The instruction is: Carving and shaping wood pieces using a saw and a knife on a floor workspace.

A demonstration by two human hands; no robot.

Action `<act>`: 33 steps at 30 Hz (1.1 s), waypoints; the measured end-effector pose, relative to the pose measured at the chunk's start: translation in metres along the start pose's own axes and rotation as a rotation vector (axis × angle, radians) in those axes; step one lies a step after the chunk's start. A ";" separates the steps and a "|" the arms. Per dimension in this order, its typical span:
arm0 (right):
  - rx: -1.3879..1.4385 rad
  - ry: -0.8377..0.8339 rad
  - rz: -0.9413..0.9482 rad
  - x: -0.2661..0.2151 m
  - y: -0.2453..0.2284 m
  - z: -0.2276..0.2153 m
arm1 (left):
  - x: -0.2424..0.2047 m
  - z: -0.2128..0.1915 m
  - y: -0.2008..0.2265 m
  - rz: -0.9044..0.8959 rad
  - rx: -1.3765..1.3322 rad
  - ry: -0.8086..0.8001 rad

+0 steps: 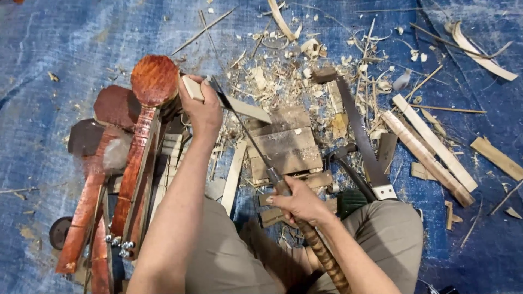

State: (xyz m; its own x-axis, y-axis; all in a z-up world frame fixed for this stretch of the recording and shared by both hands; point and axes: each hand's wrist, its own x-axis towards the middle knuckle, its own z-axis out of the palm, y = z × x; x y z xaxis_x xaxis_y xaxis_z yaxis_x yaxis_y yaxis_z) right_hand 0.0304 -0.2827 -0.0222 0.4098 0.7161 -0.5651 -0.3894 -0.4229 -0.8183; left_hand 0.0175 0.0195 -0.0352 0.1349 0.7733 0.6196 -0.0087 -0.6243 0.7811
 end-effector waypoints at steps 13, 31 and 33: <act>0.005 0.040 0.006 0.030 0.032 -0.017 | -0.002 0.000 -0.003 -0.022 0.012 -0.014; 0.001 0.087 -0.040 0.055 0.052 -0.032 | 0.002 -0.008 0.004 -0.073 0.027 0.006; -0.043 0.087 -0.050 0.047 0.048 -0.030 | 0.001 -0.008 0.009 -0.099 0.022 0.005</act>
State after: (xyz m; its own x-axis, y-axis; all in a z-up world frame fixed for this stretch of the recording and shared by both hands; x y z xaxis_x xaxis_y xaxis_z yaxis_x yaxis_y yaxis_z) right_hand 0.0560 -0.2859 -0.0917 0.4990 0.6867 -0.5286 -0.3313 -0.4124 -0.8486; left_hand 0.0098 0.0158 -0.0272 0.1292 0.8319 0.5397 0.0260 -0.5469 0.8368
